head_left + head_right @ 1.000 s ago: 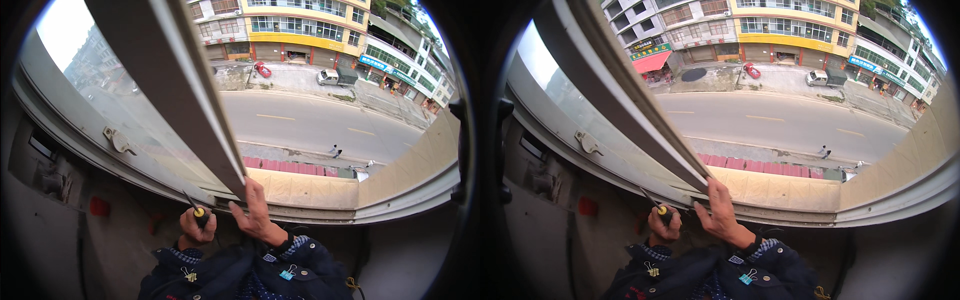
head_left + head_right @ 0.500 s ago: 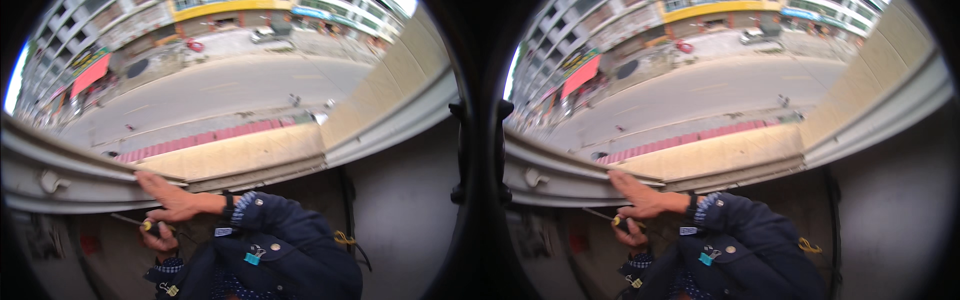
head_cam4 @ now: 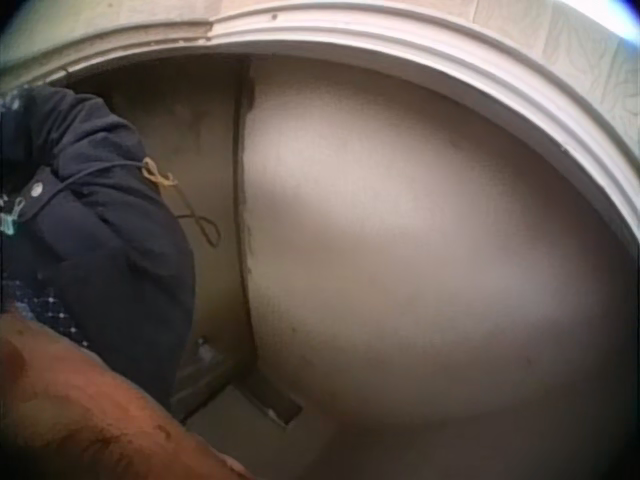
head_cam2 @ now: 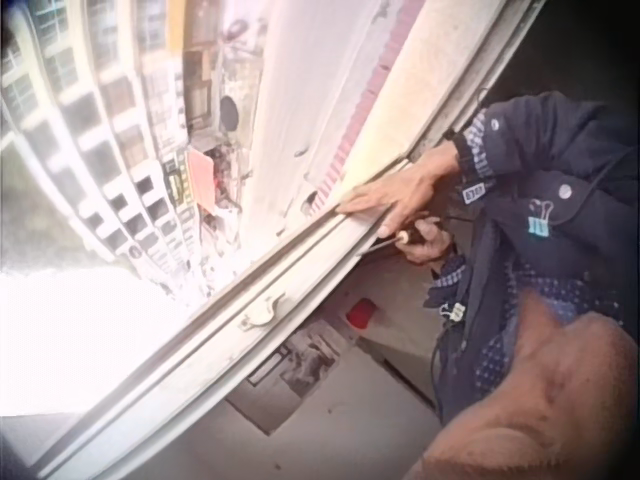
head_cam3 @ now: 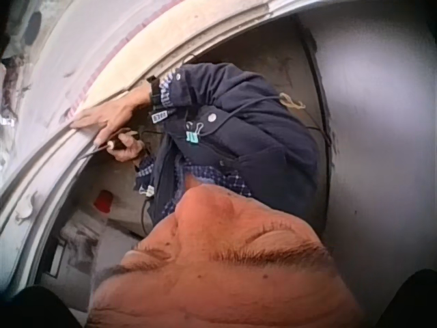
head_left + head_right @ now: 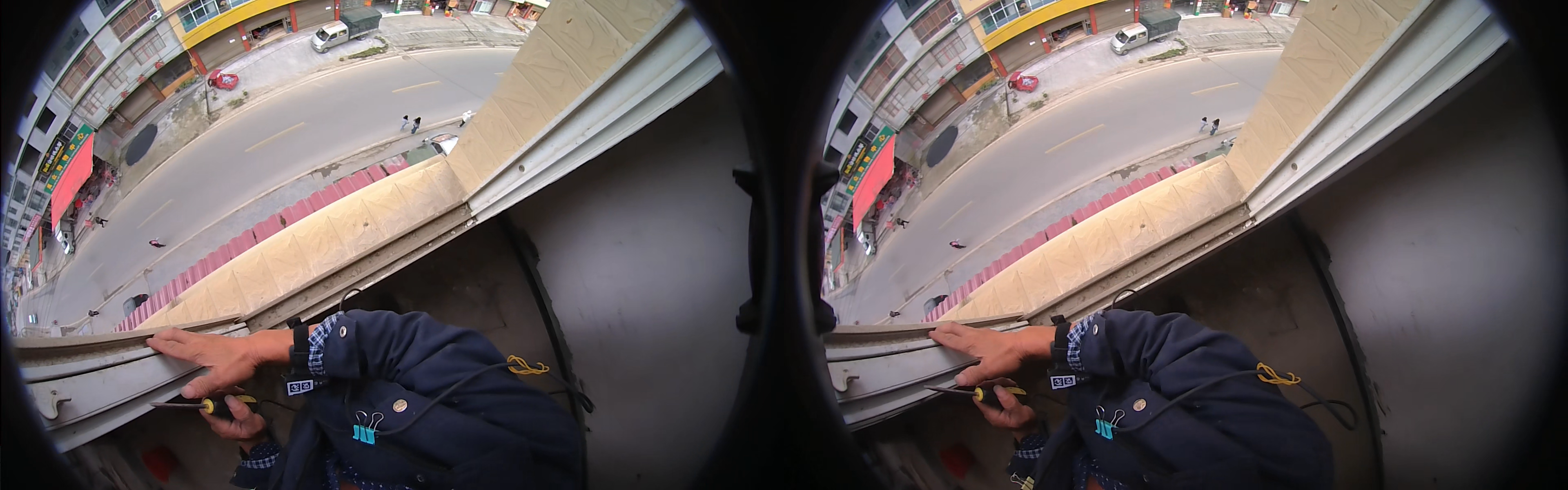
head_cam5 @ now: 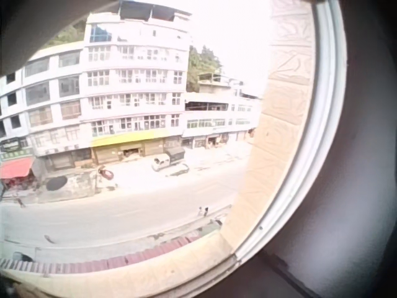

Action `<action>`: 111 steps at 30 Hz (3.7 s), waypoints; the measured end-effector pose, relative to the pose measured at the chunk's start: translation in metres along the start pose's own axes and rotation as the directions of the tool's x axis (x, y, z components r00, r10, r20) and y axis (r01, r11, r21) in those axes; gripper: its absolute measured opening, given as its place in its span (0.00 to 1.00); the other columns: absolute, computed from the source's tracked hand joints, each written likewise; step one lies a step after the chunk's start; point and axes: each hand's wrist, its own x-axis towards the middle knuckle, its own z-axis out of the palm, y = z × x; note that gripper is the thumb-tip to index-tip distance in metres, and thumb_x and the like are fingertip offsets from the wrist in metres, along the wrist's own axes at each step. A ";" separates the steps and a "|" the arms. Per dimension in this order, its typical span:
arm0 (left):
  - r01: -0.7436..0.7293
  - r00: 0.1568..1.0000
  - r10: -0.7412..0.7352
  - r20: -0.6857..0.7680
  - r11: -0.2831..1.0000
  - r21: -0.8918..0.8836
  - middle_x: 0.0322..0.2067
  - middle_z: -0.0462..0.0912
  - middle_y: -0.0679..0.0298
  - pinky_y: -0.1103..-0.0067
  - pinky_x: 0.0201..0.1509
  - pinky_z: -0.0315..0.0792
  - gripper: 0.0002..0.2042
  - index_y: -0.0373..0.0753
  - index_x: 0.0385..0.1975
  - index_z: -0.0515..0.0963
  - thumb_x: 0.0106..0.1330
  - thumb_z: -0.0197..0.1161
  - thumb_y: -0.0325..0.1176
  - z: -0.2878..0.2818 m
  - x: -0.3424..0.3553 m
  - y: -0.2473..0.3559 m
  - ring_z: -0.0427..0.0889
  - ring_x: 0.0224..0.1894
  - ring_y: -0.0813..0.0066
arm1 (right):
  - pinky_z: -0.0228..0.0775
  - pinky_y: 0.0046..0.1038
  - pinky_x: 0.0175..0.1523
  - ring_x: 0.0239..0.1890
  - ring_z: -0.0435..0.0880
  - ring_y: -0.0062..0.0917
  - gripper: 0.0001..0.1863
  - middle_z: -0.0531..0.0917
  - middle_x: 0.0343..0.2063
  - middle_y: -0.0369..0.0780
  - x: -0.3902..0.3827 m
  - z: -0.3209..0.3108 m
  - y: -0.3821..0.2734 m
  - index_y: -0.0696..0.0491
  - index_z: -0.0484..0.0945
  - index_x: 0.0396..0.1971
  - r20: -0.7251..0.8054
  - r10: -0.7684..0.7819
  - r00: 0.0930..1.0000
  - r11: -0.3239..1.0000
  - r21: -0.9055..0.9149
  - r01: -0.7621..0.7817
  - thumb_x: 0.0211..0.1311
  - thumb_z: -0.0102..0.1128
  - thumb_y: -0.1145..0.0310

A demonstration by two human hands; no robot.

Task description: The person uses a screwdriver to loosen and remove screws from a window frame, then uses a yellow plastic tool to pry and scrape along the frame's edge. The window is opened during the process, and the person continues to work on the frame's lower edge.

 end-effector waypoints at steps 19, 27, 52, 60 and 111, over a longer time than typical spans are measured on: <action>0.158 0.721 -0.164 0.673 0.985 0.070 0.27 0.83 0.55 0.71 0.35 0.77 0.12 0.34 0.41 0.78 0.66 0.70 0.34 0.024 0.036 -0.017 0.85 0.28 0.59 | 0.77 0.28 0.53 0.46 0.87 0.27 0.34 0.90 0.42 0.46 -0.171 -0.032 0.009 0.64 0.73 0.64 -0.199 0.724 0.660 0.660 -0.078 -0.747 0.67 0.67 0.55; 0.356 0.665 -0.208 0.717 0.932 -0.059 0.33 0.82 0.65 0.81 0.38 0.73 0.07 0.34 0.42 0.78 0.74 0.63 0.31 0.048 0.021 -0.015 0.78 0.33 0.81 | 0.75 0.30 0.49 0.40 0.83 0.24 0.23 0.87 0.37 0.43 -0.177 0.029 0.012 0.63 0.80 0.50 -0.200 0.646 0.737 0.763 0.211 -0.611 0.64 0.67 0.61; 0.472 0.757 -0.462 0.462 0.876 0.103 0.38 0.82 0.67 0.82 0.43 0.75 0.09 0.32 0.43 0.83 0.70 0.69 0.30 0.050 -0.091 0.042 0.81 0.39 0.82 | 0.72 0.29 0.45 0.38 0.80 0.20 0.20 0.85 0.32 0.39 -0.228 0.043 -0.007 0.61 0.84 0.42 0.171 0.681 0.712 0.684 0.200 -0.702 0.62 0.68 0.57; 0.557 0.736 -0.546 0.401 0.825 0.100 0.38 0.85 0.59 0.78 0.44 0.77 0.12 0.30 0.43 0.83 0.68 0.70 0.33 0.005 -0.108 0.028 0.85 0.40 0.73 | 0.72 0.29 0.44 0.37 0.81 0.22 0.20 0.86 0.32 0.41 -0.208 0.086 0.007 0.62 0.84 0.39 0.194 0.717 0.669 0.653 0.149 -0.743 0.64 0.66 0.56; 0.826 0.554 -0.821 -0.135 0.563 -0.036 0.37 0.88 0.50 0.72 0.44 0.78 0.16 0.31 0.47 0.83 0.71 0.62 0.39 -0.135 -0.240 0.038 0.88 0.39 0.62 | 0.65 0.26 0.31 0.26 0.75 0.18 0.23 0.79 0.23 0.35 -0.126 0.213 0.038 0.59 0.83 0.37 0.477 0.842 0.251 0.446 -0.353 -0.822 0.69 0.63 0.49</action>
